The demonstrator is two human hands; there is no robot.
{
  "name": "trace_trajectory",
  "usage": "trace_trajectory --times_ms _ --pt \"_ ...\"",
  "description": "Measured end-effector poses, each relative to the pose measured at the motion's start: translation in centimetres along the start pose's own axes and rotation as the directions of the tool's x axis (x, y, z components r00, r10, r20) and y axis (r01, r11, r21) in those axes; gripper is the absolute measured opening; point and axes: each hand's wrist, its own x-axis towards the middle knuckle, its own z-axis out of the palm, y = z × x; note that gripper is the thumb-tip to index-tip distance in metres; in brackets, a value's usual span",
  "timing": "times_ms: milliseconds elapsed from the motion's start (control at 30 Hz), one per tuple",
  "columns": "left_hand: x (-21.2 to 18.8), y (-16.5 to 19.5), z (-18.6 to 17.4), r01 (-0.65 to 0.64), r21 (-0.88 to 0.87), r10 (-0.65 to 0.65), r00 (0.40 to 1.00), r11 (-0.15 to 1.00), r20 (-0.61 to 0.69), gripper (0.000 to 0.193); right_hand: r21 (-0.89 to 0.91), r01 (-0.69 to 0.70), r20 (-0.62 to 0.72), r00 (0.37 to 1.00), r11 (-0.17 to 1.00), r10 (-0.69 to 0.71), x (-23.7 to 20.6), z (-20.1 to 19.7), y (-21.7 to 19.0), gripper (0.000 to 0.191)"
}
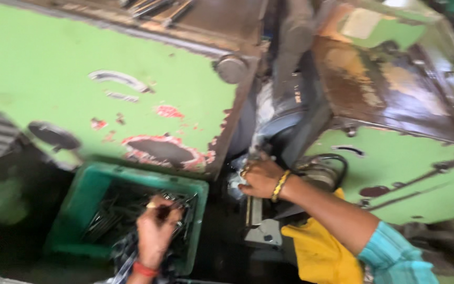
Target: The person repeatedly picks up small metal rods from a green bin and presses them against a rotating grinding wheel. After each contact, the person returns the rod to the bin and selects another. The process is continuous and repetitive throughout the clip.
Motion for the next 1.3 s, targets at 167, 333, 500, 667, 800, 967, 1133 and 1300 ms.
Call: trace_trajectory --times_ms 167,333,500,667,800,967,1133,1300 --pt "-3.3 3.0 3.4 0.003 -0.327 0.032 0.994 0.945 0.103 0.014 0.252 0.042 0.020 0.999 0.967 -0.049 1.5 -0.9 1.8 0.042" --pt "-4.1 6.1 6.9 -0.057 -0.307 0.116 0.977 0.950 0.178 0.018 0.140 0.083 0.076 0.993 0.987 -0.094 2.5 -0.5 3.0 0.047" --pt "-4.7 7.9 7.8 -0.019 -0.221 0.076 0.964 0.975 0.254 0.022 0.207 0.199 -0.032 0.980 0.958 -0.197 1.4 -0.8 2.6 0.034" --pt "-4.8 8.0 7.3 -0.210 -0.200 0.266 0.910 0.957 0.317 0.027 0.261 0.112 0.142 0.978 0.959 -0.153 0.5 -3.6 0.6 0.057" --pt "-4.9 7.7 7.2 -0.216 -0.163 0.261 0.897 0.963 0.357 0.032 0.114 0.093 0.334 0.934 0.989 -0.126 -0.7 -5.5 -2.0 0.093" --pt "-4.6 7.5 7.7 -0.215 -0.158 0.259 0.894 0.964 0.365 0.043 -0.043 0.104 0.357 0.930 0.994 -0.082 -0.9 -5.3 -4.1 0.087" --pt "-3.6 8.1 7.7 -0.218 -0.214 0.287 0.879 0.952 0.381 0.049 -0.076 0.071 0.311 0.949 0.995 -0.044 -0.7 -4.7 -3.3 0.080" --pt "-0.1 7.5 4.0 -0.425 -0.033 0.426 0.904 0.905 0.038 0.046 -0.058 0.089 0.201 0.977 0.994 -0.076 -0.7 -5.0 -2.5 0.081"
